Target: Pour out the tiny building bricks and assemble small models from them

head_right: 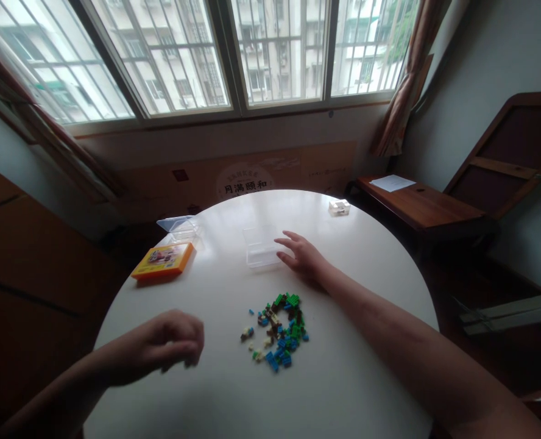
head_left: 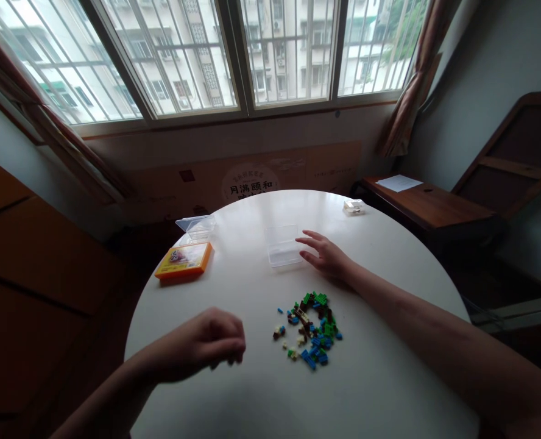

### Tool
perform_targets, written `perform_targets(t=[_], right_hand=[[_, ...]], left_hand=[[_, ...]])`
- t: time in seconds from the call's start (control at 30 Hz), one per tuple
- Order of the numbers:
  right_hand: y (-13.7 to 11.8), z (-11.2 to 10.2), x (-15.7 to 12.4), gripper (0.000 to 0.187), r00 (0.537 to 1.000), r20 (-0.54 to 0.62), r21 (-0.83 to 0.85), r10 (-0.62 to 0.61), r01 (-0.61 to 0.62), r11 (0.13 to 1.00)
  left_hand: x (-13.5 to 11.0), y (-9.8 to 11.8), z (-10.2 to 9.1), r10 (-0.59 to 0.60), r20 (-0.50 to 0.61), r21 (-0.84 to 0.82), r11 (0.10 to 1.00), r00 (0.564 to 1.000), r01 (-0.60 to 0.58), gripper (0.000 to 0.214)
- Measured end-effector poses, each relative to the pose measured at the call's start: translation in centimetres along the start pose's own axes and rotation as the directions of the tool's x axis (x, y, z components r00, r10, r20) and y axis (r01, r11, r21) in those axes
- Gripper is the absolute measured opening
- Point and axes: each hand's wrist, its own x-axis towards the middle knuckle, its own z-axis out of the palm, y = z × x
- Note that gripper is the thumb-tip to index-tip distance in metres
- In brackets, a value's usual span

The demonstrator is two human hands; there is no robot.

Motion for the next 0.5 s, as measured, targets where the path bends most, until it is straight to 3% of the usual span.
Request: perform_targets(t=[0.07,0.13,0.17,0.27,0.33,0.4,0.5], right_hand=[[0.0,0.0,0.0,0.045,1.0,0.0,-0.02,0.005,-0.005,1.0],[-0.2,0.0,0.1,0.047,1.0,0.011,-0.047,0.0,0.0,0.999],[-0.3,0.1,0.1,0.049,1.0,0.02,-0.061,-0.006,0.007,0.998],[-0.5,0.1,0.3,0.051,0.999,0.044,-0.096,-0.019,0.023,0.995],[-0.5,0.2,0.5,0.05,0.999,0.05,-0.111,-0.013,0.019,0.994],[-0.5,0.3,0.6,0.05,0.999,0.052,-0.119,-0.007,0.013,0.993],[-0.4,0.3,0.6,0.05,0.999,0.051,-0.123,-0.002,0.008,0.992]], left_hand=[[2.9,0.9,-1.5,0.061,-0.188,0.184,0.983,0.98,-0.026,0.035],[5.8,0.8,-2.5,0.223,-0.367,0.384,0.921,0.903,-0.071,0.021],[7.1,0.4,-2.9,0.288,-0.407,0.459,0.885,0.867,-0.079,0.019],[10.5,-1.1,-3.1,0.4,-0.493,0.548,0.832,0.772,-0.081,0.022],[12.1,-2.2,-2.7,0.424,-0.526,0.556,0.828,0.737,-0.079,0.041],[13.0,-3.0,-1.9,0.458,-0.557,0.566,0.82,0.693,-0.086,0.053],[13.0,-3.1,-0.9,0.538,-0.537,0.609,0.78,0.65,-0.143,0.05]])
